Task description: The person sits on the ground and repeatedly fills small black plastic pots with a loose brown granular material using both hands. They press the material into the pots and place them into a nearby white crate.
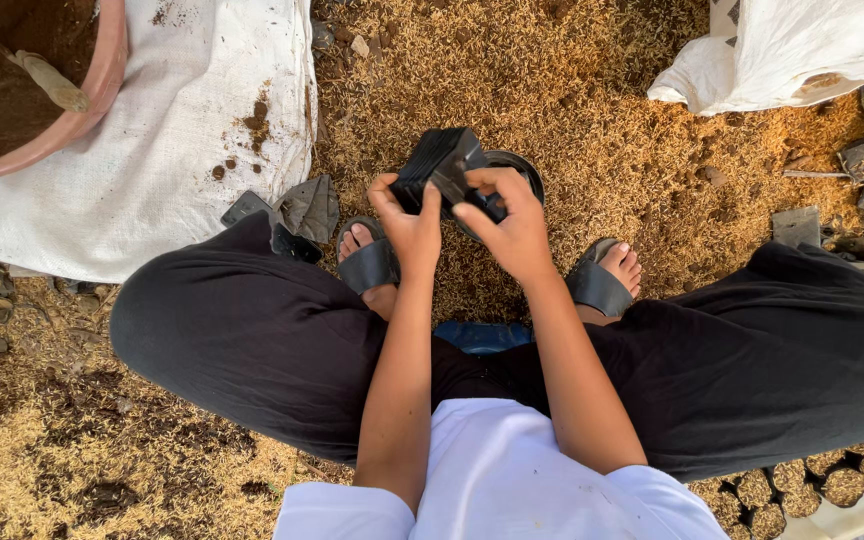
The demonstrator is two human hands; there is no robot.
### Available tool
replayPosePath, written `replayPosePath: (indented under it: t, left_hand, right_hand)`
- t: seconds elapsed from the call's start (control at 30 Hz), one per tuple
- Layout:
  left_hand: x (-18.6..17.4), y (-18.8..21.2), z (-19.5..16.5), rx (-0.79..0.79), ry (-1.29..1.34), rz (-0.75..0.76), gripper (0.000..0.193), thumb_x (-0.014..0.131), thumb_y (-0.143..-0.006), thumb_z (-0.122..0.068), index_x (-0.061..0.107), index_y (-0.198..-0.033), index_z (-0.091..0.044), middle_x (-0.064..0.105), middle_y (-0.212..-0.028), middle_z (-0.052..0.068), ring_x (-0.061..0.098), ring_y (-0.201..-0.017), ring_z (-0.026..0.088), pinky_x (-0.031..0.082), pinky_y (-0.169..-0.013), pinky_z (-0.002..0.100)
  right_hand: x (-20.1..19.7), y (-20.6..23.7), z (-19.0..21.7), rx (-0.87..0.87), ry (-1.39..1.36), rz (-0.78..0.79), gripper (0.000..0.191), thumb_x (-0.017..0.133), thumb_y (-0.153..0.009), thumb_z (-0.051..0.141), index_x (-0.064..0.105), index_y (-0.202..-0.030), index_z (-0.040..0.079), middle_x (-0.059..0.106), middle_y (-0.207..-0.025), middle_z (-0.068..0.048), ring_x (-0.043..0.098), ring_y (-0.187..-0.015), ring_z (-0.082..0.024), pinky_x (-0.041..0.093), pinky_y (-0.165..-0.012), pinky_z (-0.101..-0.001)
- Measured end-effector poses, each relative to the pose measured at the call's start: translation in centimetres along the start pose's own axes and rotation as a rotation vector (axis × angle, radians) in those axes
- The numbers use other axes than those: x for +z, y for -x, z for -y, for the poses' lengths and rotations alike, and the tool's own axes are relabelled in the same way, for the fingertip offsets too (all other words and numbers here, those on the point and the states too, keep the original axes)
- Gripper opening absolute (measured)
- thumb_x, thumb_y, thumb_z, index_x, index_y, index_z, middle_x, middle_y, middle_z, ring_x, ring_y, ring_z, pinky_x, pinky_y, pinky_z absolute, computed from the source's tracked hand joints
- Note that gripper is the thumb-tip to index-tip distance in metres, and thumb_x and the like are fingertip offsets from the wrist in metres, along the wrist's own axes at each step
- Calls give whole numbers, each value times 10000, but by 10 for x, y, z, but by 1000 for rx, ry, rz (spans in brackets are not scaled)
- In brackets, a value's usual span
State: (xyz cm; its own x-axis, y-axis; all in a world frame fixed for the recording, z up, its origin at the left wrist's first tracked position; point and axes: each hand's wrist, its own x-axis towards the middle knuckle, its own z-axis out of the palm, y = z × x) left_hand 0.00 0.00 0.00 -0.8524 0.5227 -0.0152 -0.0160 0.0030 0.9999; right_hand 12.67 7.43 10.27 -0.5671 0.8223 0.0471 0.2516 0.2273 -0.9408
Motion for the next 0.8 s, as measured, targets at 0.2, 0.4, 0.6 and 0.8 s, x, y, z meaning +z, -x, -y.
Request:
replayPosePath:
  t: [0.2,0.4,0.6,0.8]
  left_hand:
    - [10,11,-20,-1,50,103,528,746,-919,-124,394,-1306,-50,496,-1166,88,522,-1090,170,452,-987,335]
    - [9,12,-23,62,-38,97,514,763,-931,-113,407,-1295,-40,486,-1188,93,508,-1130,184,435,-1025,339]
    - [9,11,-22,25,13,123,511,757,-940,-112,401,-1301,-48,498,-1163,93,539,-1078,172,476,-969,323]
    - [9,11,-18,-43,61,116,505,741,-931,-105,406,-1306,-58,542,-1126,74,585,-1010,150,513,-879,301]
  right_hand:
    - [-5,-2,6,-18,177,-1,219,777,-937,119,727,-1140,52,699,-1084,-87,694,-983,-230,555,-868,-361]
    - [-7,-1,4,-73,128,48,270,763,-901,91,710,-1157,24,704,-1060,-111,719,-951,-225,571,-863,-342]
    - [-6,-3,-16,62,64,-49,252,727,-965,98,696,-1201,16,721,-1100,-98,716,-948,-200,577,-848,-331]
    - [3,-3,-24,157,-69,-63,263,715,-988,105,680,-1237,29,742,-1094,-88,716,-965,-157,579,-863,-318]
